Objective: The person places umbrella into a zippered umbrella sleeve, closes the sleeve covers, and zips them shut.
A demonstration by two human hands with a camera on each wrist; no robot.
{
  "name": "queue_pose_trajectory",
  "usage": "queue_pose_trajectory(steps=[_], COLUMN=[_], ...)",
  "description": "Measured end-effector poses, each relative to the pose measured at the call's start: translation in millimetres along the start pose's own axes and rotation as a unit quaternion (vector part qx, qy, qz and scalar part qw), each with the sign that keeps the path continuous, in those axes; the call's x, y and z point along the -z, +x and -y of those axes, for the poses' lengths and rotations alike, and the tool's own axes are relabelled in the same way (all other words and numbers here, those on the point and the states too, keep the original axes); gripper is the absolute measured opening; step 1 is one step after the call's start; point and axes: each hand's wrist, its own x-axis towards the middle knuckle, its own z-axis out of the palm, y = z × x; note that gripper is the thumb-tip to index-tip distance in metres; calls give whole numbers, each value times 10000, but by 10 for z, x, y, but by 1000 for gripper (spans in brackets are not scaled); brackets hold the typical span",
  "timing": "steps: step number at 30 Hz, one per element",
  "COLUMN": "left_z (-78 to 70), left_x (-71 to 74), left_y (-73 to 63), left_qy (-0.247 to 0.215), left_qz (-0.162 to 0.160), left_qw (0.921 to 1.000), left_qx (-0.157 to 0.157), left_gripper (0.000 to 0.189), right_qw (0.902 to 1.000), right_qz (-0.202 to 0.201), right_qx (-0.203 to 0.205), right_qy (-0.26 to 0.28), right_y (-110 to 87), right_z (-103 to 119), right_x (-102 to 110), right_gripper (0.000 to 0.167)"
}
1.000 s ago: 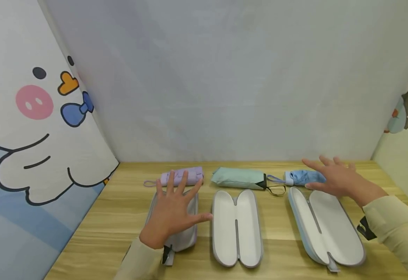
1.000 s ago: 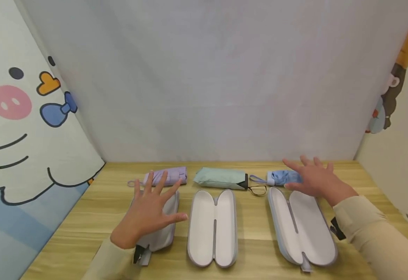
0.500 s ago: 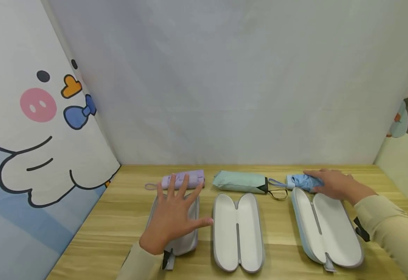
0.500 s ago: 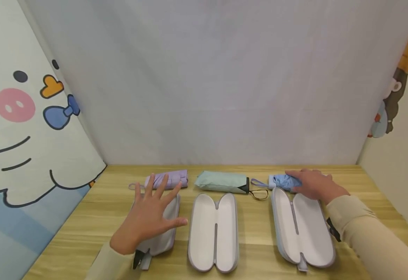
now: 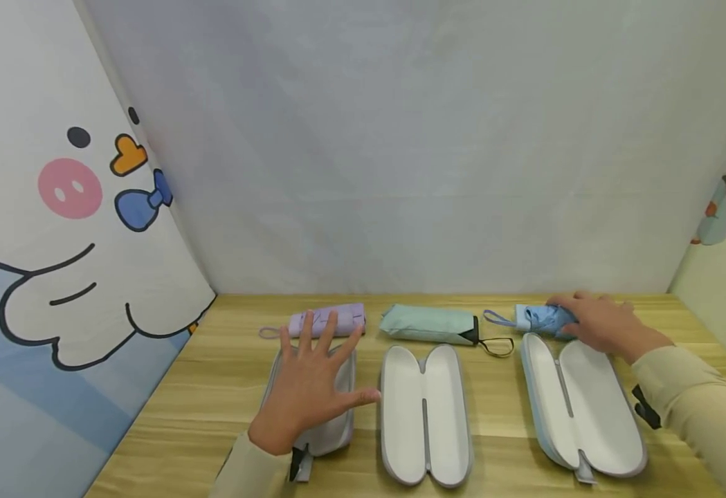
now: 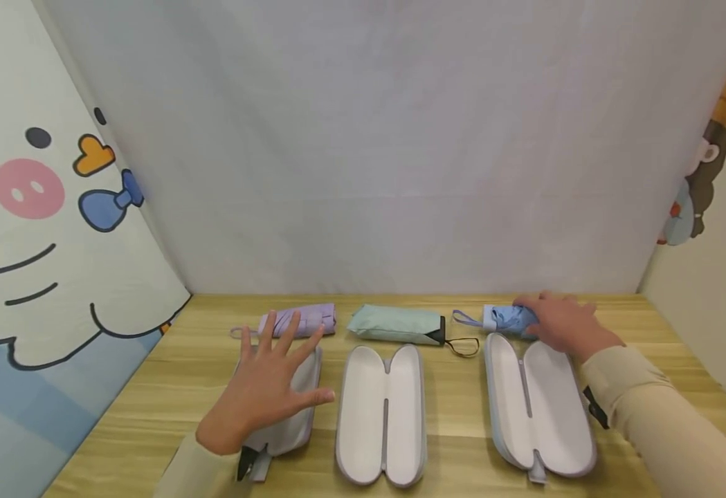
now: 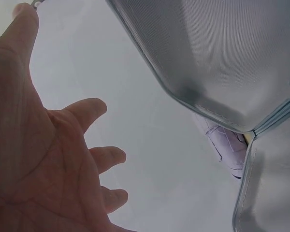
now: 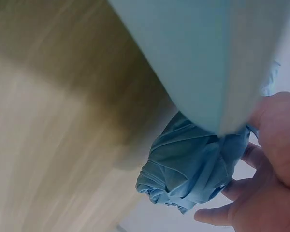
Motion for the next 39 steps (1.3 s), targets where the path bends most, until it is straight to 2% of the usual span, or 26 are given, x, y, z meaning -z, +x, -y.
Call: queue_pose_trajectory(steps=[8, 14, 19, 25, 28, 32, 35, 39], left_z=[-26, -33, -40, -45, -54, -65, -69, -65], left_x=[-6, -11, -8, 5, 22, 47, 61, 65], left_y=[14, 24, 21, 15, 11, -2, -9, -13], left_qy=[-64, -41, -137, -103, -89, -96, -148, -157], left_qz=[88, 19, -21, -112, -75, -69, -129, -84], left_qw=[9999, 10000, 9999, 9998, 9999, 9999, 9998, 9998], left_qx=[-13, -52, -74, -101, -69, -43, -54, -35], left_gripper=[99, 99, 99, 100, 100, 99, 99, 99], right_qw=[9993, 9977, 9981, 9985, 9979, 9921, 9882, 9855], right_qz=[-111, -172, -205, -149, -15, 310, 453, 494], right_qx=[-136, -65, 94, -227, -604, -1214, -1457, -1618], right_qy=[-332, -657, -571, -478, -239, 100, 147, 108], right_y=[-113, -267, -447, -670, -738, -781, -794, -808], right_z=[-75, -13, 154, 492, 643, 761, 789, 782], right_x=[280, 458, 605, 751, 744, 670, 569, 400], right_gripper=[48, 50, 53, 59, 65, 77, 81, 77])
